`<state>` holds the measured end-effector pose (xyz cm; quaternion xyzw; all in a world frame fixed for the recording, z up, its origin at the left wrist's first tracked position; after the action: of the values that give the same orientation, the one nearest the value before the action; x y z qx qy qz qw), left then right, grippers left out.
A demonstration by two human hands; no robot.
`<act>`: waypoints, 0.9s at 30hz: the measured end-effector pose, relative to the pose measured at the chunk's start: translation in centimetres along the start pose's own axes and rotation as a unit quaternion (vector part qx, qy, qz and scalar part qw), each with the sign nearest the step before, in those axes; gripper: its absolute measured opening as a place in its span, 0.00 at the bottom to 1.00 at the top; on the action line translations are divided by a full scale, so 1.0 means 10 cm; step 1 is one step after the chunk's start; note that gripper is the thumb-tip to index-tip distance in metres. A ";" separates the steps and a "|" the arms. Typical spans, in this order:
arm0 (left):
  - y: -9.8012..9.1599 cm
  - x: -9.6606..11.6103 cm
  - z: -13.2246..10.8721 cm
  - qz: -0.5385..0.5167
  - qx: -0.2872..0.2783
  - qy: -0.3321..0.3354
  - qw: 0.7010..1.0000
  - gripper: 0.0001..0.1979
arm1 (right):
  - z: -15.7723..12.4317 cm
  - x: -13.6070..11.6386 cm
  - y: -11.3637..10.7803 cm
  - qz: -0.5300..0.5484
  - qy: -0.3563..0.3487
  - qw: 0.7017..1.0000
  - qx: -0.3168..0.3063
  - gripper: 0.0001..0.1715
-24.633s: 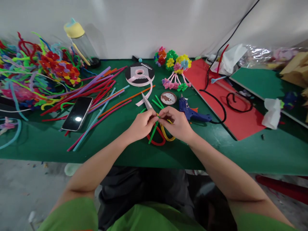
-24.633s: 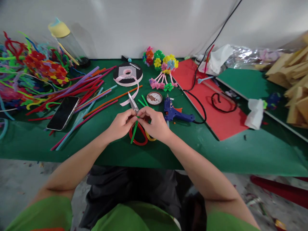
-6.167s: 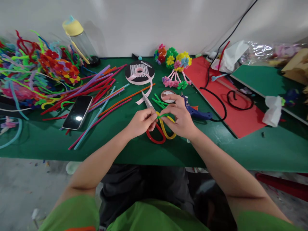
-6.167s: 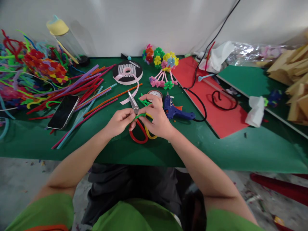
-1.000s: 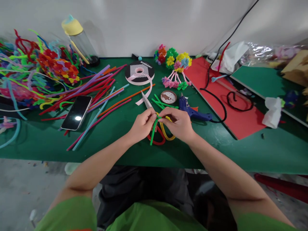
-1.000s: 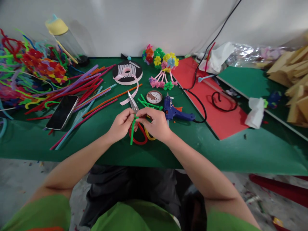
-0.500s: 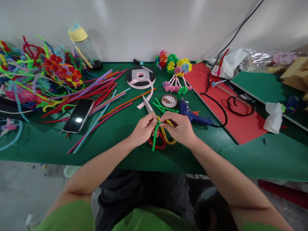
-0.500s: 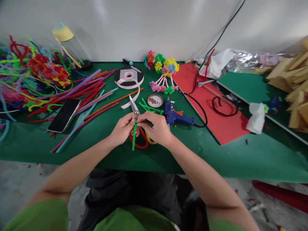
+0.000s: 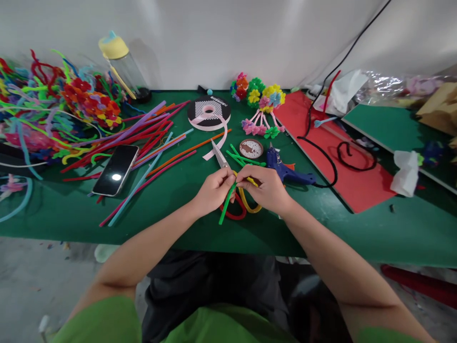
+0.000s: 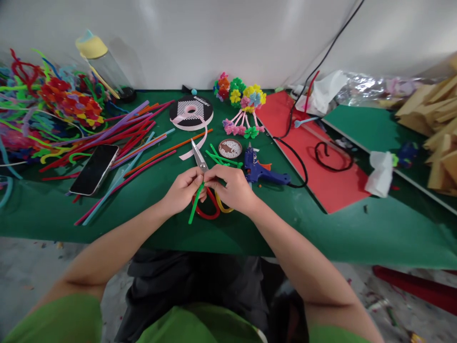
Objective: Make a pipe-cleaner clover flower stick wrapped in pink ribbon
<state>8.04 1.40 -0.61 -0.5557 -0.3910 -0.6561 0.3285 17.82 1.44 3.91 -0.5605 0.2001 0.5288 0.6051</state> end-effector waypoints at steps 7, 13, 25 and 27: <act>0.00 0.08 0.02 0.021 0.001 -0.010 1.000 0.12 | -0.02 0.07 -0.07 -0.026 0.036 0.995 0.085 0.03; -0.04 0.18 0.01 0.171 0.024 0.030 0.984 0.07 | 0.00 0.12 -0.11 0.062 0.056 0.993 0.086 0.01; -0.05 0.17 -0.01 0.272 0.031 0.063 0.960 0.07 | 0.03 0.08 -0.08 -0.045 0.042 0.997 0.038 0.05; -0.05 0.17 -0.01 0.293 0.031 0.065 0.953 0.07 | 0.01 0.01 -0.06 -0.101 -0.006 0.993 0.055 0.05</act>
<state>7.32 1.56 1.01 -0.5914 -0.2088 -0.5535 0.5479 18.39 1.68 4.12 -0.5405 0.1676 0.4568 0.6863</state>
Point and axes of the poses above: each hand's wrist, its own z-axis towards the middle knuckle, its own y-axis out of the palm, x = y × z, the point moved 7 cm from there along z, towards the middle knuckle, and after that the axes turned 5 degrees about y, right-handed, at the moved point
